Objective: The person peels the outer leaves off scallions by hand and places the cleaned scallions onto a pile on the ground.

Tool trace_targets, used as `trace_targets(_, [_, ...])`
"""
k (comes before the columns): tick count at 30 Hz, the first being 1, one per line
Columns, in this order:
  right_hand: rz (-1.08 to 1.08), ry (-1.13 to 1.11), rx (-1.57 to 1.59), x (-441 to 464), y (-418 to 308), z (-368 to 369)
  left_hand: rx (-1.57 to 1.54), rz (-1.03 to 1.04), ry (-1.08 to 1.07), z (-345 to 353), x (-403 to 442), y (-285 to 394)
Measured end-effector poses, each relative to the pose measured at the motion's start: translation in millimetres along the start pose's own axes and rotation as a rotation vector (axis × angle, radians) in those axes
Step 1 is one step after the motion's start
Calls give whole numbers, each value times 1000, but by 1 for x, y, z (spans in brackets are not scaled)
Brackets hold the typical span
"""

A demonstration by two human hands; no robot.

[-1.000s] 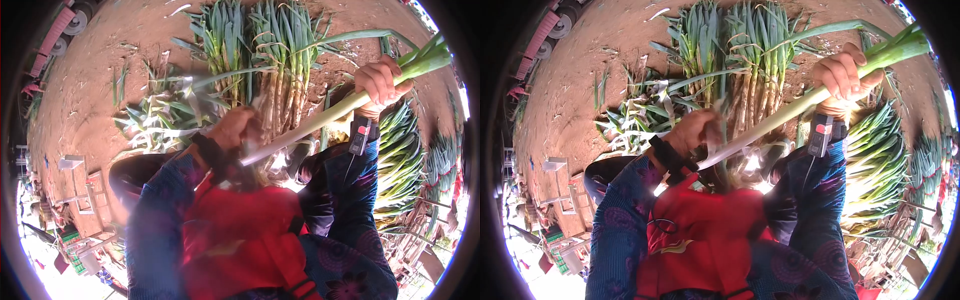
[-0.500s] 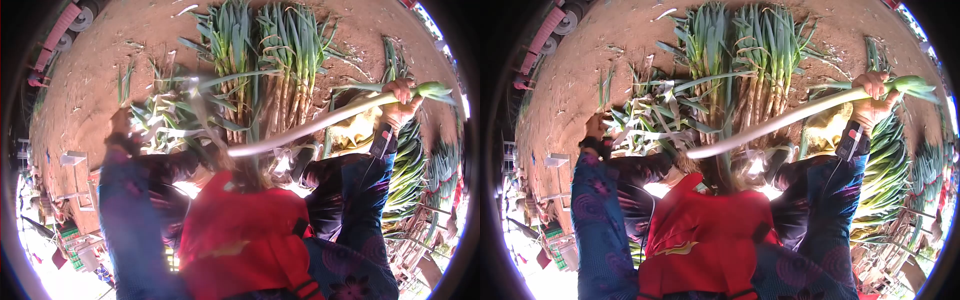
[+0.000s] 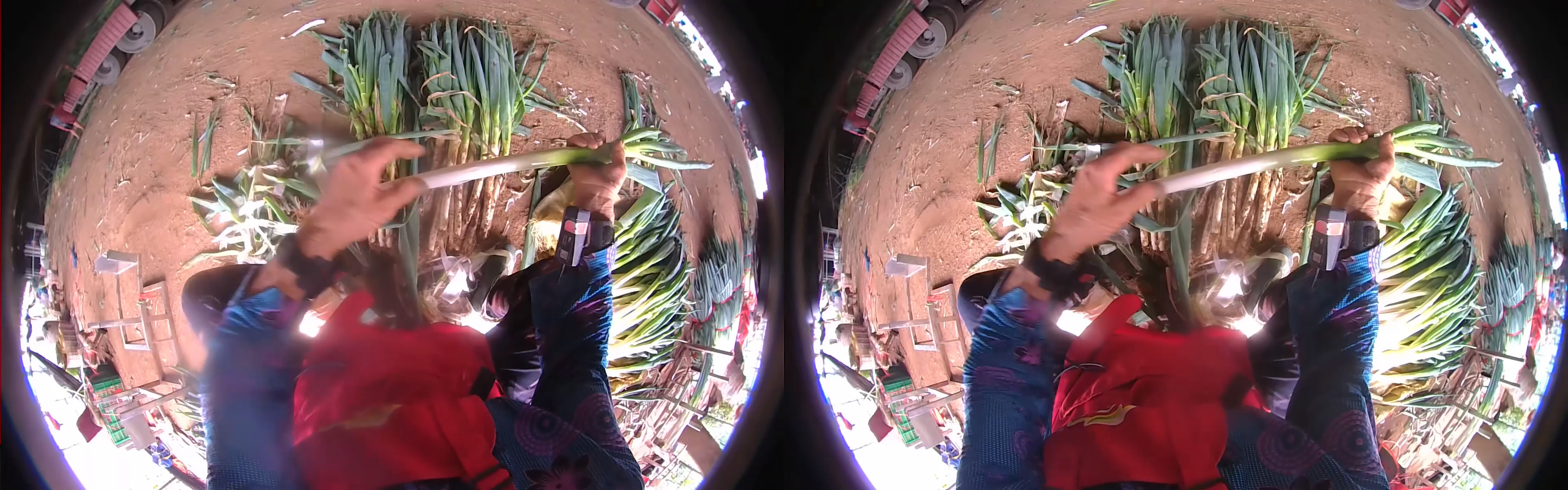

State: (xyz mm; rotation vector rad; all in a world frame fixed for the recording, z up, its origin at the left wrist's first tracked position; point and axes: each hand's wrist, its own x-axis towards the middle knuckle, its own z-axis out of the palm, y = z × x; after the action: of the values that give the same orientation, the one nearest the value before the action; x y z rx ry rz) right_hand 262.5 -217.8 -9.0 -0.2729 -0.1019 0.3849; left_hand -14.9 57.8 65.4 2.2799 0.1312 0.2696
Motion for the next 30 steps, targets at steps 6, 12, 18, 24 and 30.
trace_targets(6, [-60,117,-51,-8,9,5,124,217,160,57,11,-5])
trace_targets(12, [-127,279,-85,-14,10,8,215,245,230,67,12,-1])
trace_targets(18, [-123,366,-122,-14,11,6,276,253,209,77,15,-7])
trace_targets(24, [-189,432,-200,-16,9,7,316,396,127,79,3,-6])
trace_targets(30, [-274,469,-293,-11,3,-3,-450,-30,217,30,-27,-10])
